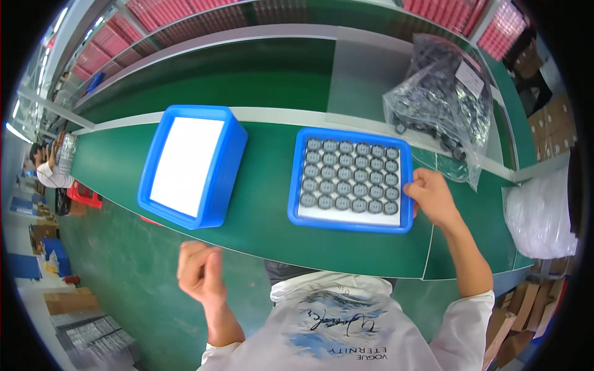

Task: Placing individual electronic components from a bag into a designated sorting tray at an assembly line.

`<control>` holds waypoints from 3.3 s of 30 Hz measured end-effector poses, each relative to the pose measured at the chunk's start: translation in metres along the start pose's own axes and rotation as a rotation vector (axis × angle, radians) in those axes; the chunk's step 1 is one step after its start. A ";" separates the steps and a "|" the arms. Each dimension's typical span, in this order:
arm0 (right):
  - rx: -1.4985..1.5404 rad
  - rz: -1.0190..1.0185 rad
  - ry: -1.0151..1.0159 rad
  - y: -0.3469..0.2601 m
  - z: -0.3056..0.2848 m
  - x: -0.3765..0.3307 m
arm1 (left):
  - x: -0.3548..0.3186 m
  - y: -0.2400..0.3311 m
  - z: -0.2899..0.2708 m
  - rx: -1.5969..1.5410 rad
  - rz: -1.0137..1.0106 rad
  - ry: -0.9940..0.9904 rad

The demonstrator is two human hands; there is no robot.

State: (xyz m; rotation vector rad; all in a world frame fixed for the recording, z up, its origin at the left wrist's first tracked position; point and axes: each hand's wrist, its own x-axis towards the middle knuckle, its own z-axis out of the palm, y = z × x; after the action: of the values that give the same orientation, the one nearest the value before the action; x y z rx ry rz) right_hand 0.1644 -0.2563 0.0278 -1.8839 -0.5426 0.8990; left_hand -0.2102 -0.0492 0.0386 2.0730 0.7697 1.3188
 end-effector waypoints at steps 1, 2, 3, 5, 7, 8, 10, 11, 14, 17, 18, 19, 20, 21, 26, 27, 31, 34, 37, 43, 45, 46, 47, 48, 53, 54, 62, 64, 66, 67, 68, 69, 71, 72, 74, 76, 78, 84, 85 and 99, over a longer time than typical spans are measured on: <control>-0.041 -0.029 0.011 -0.011 0.003 0.011 | 0.005 -0.009 -0.013 0.002 -0.003 0.017; -0.051 -0.039 0.004 -0.024 0.005 0.025 | 0.010 -0.019 -0.028 0.065 0.053 0.104; -0.035 -0.075 0.022 -0.039 0.008 0.039 | 0.015 -0.029 -0.042 0.128 0.105 0.190; -0.028 -0.110 0.044 -0.062 0.009 0.070 | 0.028 -0.045 -0.058 0.183 -0.022 0.301; -0.019 -0.157 -0.002 -0.083 0.008 0.107 | 0.048 -0.062 -0.078 0.240 -0.149 0.409; -0.030 -0.161 0.006 -0.090 0.008 0.128 | 0.062 -0.076 -0.084 0.343 -0.131 0.393; 0.001 -0.208 -0.019 -0.102 0.010 0.171 | 0.090 -0.094 -0.089 0.438 -0.104 0.387; 0.004 -0.209 -0.016 -0.110 0.019 0.190 | 0.104 -0.096 -0.092 0.583 -0.067 0.279; -0.014 -0.192 0.000 -0.126 0.055 0.247 | 0.136 -0.122 -0.091 0.728 -0.002 0.115; -0.017 -0.179 0.004 -0.122 0.091 0.299 | 0.153 -0.125 -0.085 0.651 -0.142 -0.191; -0.030 -0.177 0.015 -0.117 0.105 0.317 | 0.158 -0.122 -0.078 0.667 -0.181 -0.222; -0.021 -0.182 -0.015 -0.114 0.118 0.332 | 0.160 -0.118 -0.077 0.691 -0.150 -0.235; -0.015 -0.196 -0.043 -0.110 0.130 0.345 | 0.161 -0.116 -0.075 0.716 -0.121 -0.246; -0.015 -0.206 -0.021 -0.107 0.143 0.356 | 0.163 -0.112 -0.077 0.726 -0.117 -0.265; -0.016 -0.252 0.008 -0.081 0.154 0.397 | 0.183 -0.100 -0.076 0.615 -0.152 -0.321; -0.022 -0.228 0.007 -0.083 0.149 0.394 | 0.187 -0.092 -0.076 0.554 -0.140 -0.298; -0.057 -0.486 0.123 -0.095 0.142 0.305 | 0.188 -0.036 -0.082 0.466 -0.254 -0.315; -0.044 -0.625 -0.080 -0.061 0.086 0.184 | 0.160 0.001 -0.070 0.178 -0.436 -0.264; -0.133 -0.546 0.167 -0.004 0.018 0.078 | 0.110 0.025 -0.028 -0.081 -0.596 -0.376; -0.959 -0.537 0.729 0.096 -0.087 0.016 | -0.028 0.038 0.098 -0.681 -1.057 -0.648; -0.942 -0.512 0.703 0.083 -0.060 0.038 | -0.063 0.040 0.117 -0.802 -1.019 -0.634; -1.021 -0.557 0.806 0.102 -0.060 0.049 | -0.077 0.048 0.125 -0.934 -1.005 -0.613; -0.936 -0.487 0.764 0.094 -0.049 0.058 | -0.091 0.053 0.133 -0.959 -1.019 -0.701; -0.950 -0.473 0.795 0.095 -0.051 0.066 | -0.102 0.060 0.144 -1.016 -1.051 -0.731; -0.925 -0.450 1.007 0.084 -0.060 0.088 | -0.093 0.060 0.149 -0.900 -1.257 -1.467; -0.911 -0.440 1.008 0.079 -0.060 0.090 | -0.082 0.062 0.148 -0.881 -1.263 -1.472; -1.096 -0.260 0.932 0.065 -0.048 0.084 | 0.058 0.077 0.332 0.175 0.513 -0.772; -1.055 -0.265 0.924 0.066 -0.049 0.083 | 0.079 0.058 0.378 0.428 0.583 -0.669; -1.073 -0.358 0.922 0.073 -0.056 0.086 | 0.080 0.054 0.398 0.487 0.549 -0.714; -1.076 -0.348 0.926 0.073 -0.057 0.090 | 0.079 0.051 0.402 0.470 0.534 -0.745; -1.085 -0.363 0.934 0.070 -0.056 0.099 | 0.080 0.048 0.404 0.455 0.517 -0.773; -1.095 -0.376 0.939 0.070 -0.056 0.104 | 0.080 0.052 0.401 0.450 0.518 -0.780; -1.067 -0.380 0.914 0.069 -0.060 0.111 | 0.081 0.058 0.391 0.387 0.431 -0.878; -1.031 -0.400 0.882 0.065 -0.057 0.115 | 0.082 0.057 0.379 0.395 0.423 -0.877; -0.984 -0.386 0.841 0.062 -0.061 0.112 | 0.078 0.058 0.354 0.124 0.418 -0.856; -0.938 -0.368 0.798 0.062 -0.070 0.105 | 0.077 0.052 0.317 -0.012 0.500 -0.887; -0.863 -0.621 0.864 0.066 -0.078 0.098 | 0.073 0.037 0.285 -0.145 0.569 -0.917; -0.657 -0.832 0.330 0.034 -0.010 0.010 | 0.050 -0.005 0.235 -0.188 0.542 -1.035; -0.665 -0.777 0.234 0.038 0.004 -0.005 | 0.045 -0.001 0.230 -0.190 0.547 -1.040; -0.747 -0.447 -0.017 0.038 0.037 -0.023 | 0.012 0.002 0.210 0.019 0.306 -0.816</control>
State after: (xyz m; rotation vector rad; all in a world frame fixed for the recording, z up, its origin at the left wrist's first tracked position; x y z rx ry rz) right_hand 0.1208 -0.2681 -0.0081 -2.2527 -1.3899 0.4316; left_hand -0.0118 -0.0740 -0.0284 2.5122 0.1058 0.4791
